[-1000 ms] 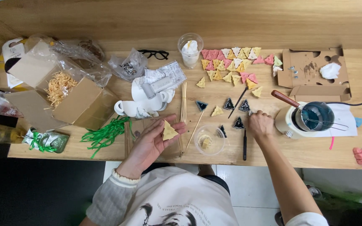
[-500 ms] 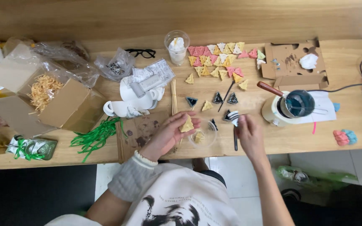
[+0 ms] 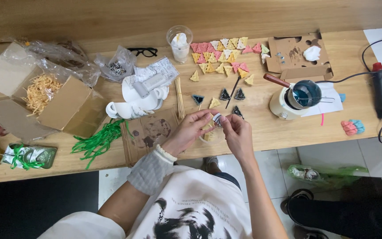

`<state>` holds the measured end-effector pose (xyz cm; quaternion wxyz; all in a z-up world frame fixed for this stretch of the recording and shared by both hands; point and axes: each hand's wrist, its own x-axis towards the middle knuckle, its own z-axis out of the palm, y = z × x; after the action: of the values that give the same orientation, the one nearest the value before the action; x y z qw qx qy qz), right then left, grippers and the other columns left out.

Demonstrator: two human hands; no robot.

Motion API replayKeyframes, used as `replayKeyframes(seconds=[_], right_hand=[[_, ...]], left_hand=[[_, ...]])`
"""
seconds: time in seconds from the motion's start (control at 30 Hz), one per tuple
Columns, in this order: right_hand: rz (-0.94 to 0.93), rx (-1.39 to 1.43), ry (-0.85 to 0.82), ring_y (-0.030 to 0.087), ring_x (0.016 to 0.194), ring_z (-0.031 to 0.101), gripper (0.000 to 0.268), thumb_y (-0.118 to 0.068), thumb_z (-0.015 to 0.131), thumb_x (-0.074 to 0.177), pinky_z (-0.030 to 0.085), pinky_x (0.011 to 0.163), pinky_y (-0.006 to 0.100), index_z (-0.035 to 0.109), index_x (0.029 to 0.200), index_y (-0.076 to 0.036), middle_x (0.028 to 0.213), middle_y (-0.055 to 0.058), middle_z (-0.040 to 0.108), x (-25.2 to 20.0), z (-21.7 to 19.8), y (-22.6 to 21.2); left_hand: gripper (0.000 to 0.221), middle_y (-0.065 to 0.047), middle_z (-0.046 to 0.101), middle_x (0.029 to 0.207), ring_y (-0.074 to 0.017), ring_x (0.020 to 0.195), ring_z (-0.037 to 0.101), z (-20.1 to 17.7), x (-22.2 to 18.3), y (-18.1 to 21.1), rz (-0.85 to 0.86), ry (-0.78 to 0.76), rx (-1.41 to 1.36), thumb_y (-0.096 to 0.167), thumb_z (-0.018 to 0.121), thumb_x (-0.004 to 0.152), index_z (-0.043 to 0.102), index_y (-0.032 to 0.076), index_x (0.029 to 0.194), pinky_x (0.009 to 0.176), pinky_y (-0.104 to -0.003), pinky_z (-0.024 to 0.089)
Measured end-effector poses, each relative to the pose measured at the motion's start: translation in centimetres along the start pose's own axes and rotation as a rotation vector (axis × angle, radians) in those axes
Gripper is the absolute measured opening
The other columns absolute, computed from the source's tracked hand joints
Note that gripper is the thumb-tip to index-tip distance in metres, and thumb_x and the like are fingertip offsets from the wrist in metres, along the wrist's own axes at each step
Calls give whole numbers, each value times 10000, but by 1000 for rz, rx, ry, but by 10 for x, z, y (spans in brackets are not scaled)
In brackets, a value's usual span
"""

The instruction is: Decorating and labeling small triangular scented wax pieces at a production table.

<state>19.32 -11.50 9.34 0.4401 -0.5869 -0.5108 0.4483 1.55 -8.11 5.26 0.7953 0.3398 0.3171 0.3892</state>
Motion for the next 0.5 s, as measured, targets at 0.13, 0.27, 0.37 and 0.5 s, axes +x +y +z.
replayKeyframes(seconds=[0.13,0.27,0.37,0.5], right_hand=[[-5,-1,21,25,509,418,325,-261,635,1029,333,457,240,676,834,-5,570,-62,495,-1,3,10],[34,-2,35,38,508,361,307,-249,652,1012,274,450,256,690,831,-3,557,-58,459,-2,4,15],[58,-21,48,39,490,380,321,-263,660,1003,295,440,255,686,813,-5,542,-56,468,-3,3,19],[95,-15,67,38,477,406,337,-281,661,996,339,431,251,690,796,-12,543,-58,482,-5,3,24]], left_hand=[[364,-51,633,1331,-125,1214,604,-2,2,-2,21,-12,15,206,501,1079,602,19,1375,1075,-351,515],[347,-66,641,1338,-135,1204,621,-5,8,-12,50,-19,10,192,505,1082,621,7,1352,1075,-340,531],[337,-64,648,1333,-131,1195,628,-4,6,-13,46,-9,27,187,505,1079,630,12,1338,1060,-334,540],[321,-64,662,1320,-133,1188,637,-7,8,-18,47,-19,41,180,509,1078,642,13,1317,1051,-336,544]])
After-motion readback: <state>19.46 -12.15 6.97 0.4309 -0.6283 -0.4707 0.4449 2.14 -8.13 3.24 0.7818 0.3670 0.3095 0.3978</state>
